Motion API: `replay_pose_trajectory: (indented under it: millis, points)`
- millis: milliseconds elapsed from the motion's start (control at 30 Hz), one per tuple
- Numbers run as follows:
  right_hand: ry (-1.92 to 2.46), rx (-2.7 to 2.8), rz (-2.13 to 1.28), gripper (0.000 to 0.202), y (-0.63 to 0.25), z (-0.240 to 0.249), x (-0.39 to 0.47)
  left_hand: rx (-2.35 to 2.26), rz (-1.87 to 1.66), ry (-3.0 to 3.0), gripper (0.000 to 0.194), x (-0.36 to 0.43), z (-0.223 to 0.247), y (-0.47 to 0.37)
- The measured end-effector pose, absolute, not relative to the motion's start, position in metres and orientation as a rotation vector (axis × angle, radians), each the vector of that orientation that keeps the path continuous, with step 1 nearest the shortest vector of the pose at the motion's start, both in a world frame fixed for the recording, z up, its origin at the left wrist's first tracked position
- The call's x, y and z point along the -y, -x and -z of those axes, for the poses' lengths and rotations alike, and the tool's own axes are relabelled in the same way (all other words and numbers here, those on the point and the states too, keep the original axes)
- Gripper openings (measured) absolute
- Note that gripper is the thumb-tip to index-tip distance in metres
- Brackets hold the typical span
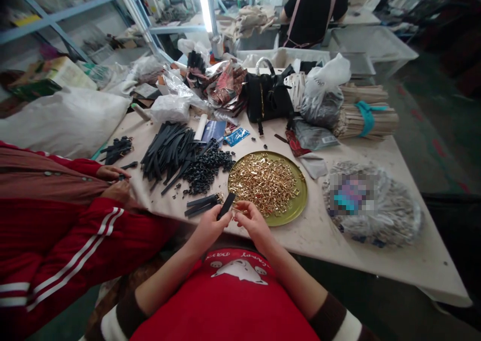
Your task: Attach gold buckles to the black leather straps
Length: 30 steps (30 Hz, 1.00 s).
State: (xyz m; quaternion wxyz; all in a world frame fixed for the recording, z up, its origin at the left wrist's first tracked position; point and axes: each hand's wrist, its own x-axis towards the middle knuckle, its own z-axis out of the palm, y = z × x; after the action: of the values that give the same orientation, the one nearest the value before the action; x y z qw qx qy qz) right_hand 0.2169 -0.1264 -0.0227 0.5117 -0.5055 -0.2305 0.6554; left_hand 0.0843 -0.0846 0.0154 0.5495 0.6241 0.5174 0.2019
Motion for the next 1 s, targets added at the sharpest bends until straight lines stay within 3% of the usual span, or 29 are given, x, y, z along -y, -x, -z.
replay_pose_trajectory:
  millis: [200, 500, 733, 833, 1000]
  points:
    - [1.043, 0.631, -1.735, 0.048, -0.198, 0.016, 0.121, -1.234, -0.593, -1.386, 0.021, 0.081, -0.012, -0.069]
    - [1.264, 0.674, -1.593, 0.025, -0.184, 0.031, 0.097, -1.198, -0.397, -1.519, 0.028, 0.064, -0.007, -0.038]
    - [1.148, 0.076, -1.77, 0.031, -0.159, 0.03, 0.073, -1.204, -0.239, -1.584, 0.03, 0.048, -0.005, -0.003]
    - [1.167, 0.144, -1.813, 0.029, -0.144, 0.028, 0.068, -1.186, -0.263, -1.6, 0.028, 0.04, -0.008, -0.001]
    - [1.341, 0.627, -1.556, 0.022, -0.127, 0.028, 0.062, -1.246, -0.301, -1.395, 0.015, 0.027, 0.002, 0.004]
